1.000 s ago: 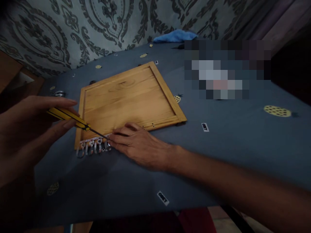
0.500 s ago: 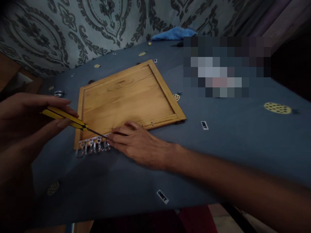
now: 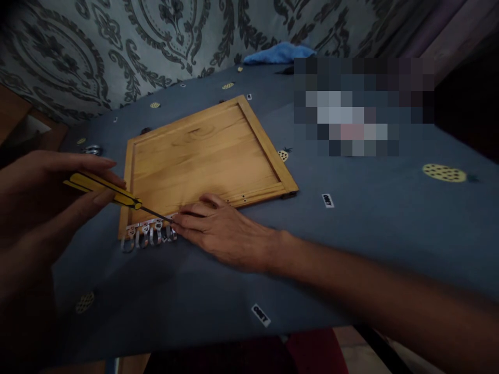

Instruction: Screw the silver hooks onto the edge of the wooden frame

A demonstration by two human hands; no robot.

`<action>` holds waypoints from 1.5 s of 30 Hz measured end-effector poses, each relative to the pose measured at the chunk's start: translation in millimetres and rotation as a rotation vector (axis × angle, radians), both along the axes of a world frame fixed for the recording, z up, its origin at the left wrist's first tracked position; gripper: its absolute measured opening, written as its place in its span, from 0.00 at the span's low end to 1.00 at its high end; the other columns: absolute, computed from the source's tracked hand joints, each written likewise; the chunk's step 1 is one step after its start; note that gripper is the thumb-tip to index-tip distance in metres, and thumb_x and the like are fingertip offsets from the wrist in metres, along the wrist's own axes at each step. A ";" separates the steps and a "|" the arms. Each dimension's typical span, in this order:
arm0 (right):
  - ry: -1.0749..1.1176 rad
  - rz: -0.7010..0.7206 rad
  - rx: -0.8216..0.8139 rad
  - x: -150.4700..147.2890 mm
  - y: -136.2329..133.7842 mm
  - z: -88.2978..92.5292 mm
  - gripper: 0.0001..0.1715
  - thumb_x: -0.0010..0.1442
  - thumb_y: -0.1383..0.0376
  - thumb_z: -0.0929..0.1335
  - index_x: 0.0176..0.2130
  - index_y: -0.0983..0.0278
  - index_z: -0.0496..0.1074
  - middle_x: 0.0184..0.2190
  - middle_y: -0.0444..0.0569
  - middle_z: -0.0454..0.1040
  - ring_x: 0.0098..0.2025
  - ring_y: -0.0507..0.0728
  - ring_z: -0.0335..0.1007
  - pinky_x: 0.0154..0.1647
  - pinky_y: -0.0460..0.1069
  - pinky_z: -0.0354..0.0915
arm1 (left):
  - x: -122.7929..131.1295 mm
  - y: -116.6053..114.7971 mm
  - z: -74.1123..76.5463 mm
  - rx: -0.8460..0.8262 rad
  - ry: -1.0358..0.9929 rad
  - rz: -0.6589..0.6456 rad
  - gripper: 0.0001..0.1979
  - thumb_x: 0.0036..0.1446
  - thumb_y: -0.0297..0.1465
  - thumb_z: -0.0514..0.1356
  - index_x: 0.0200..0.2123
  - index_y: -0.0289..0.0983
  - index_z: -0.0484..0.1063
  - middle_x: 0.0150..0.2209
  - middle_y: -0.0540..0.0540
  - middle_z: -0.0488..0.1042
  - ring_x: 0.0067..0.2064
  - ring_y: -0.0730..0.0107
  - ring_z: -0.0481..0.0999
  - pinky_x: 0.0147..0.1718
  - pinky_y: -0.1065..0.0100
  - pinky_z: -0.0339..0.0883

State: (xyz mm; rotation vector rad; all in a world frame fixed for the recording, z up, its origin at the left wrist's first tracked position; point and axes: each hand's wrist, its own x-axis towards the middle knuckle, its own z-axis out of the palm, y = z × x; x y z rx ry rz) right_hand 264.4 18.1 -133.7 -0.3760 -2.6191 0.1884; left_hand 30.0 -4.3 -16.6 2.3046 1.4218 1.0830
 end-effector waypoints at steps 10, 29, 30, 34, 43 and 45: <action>-0.009 0.000 -0.019 0.7 -0.7 1.0 0.21 0.73 0.70 0.60 0.61 0.69 0.69 0.61 0.54 0.73 0.63 0.61 0.64 0.64 0.60 0.58 | -2.4 0.4 1.8 0.023 0.078 -0.008 0.16 0.58 0.31 0.68 0.51 0.48 0.78 0.42 0.55 0.80 0.42 0.71 0.81 0.40 0.72 0.76; -0.004 0.005 -0.028 0.2 -0.8 1.8 0.22 0.75 0.70 0.58 0.61 0.71 0.69 0.61 0.53 0.73 0.63 0.62 0.64 0.63 0.60 0.57 | -5.7 1.5 3.2 -0.055 0.019 -0.042 0.19 0.58 0.24 0.66 0.52 0.46 0.77 0.42 0.52 0.78 0.45 0.72 0.79 0.45 0.73 0.75; -0.009 0.000 -0.028 0.2 -0.8 2.1 0.21 0.75 0.69 0.58 0.61 0.70 0.69 0.61 0.53 0.73 0.63 0.61 0.64 0.63 0.60 0.57 | -6.2 1.8 2.6 -0.052 0.031 -0.050 0.19 0.58 0.25 0.66 0.53 0.46 0.76 0.43 0.52 0.79 0.45 0.71 0.80 0.44 0.73 0.75; -0.032 0.002 -0.029 0.3 -0.8 3.0 0.21 0.74 0.69 0.58 0.62 0.68 0.68 0.61 0.53 0.73 0.63 0.61 0.64 0.62 0.60 0.58 | -3.2 2.3 -1.7 0.030 0.085 -0.014 0.19 0.57 0.30 0.68 0.52 0.47 0.77 0.42 0.54 0.79 0.40 0.74 0.80 0.38 0.76 0.75; -0.018 0.010 -0.026 1.4 0.2 1.9 0.22 0.74 0.69 0.59 0.63 0.69 0.67 0.61 0.55 0.73 0.63 0.61 0.64 0.62 0.60 0.58 | -5.4 -0.8 4.3 -0.038 0.073 -0.013 0.21 0.57 0.27 0.68 0.53 0.48 0.77 0.43 0.53 0.78 0.43 0.72 0.79 0.43 0.75 0.74; -0.014 0.011 -0.024 1.4 0.3 1.7 0.22 0.74 0.69 0.58 0.63 0.68 0.67 0.61 0.54 0.73 0.63 0.61 0.64 0.62 0.61 0.58 | -5.5 -0.1 4.2 -0.060 0.036 -0.038 0.21 0.56 0.26 0.67 0.53 0.48 0.77 0.43 0.53 0.78 0.43 0.72 0.79 0.43 0.74 0.75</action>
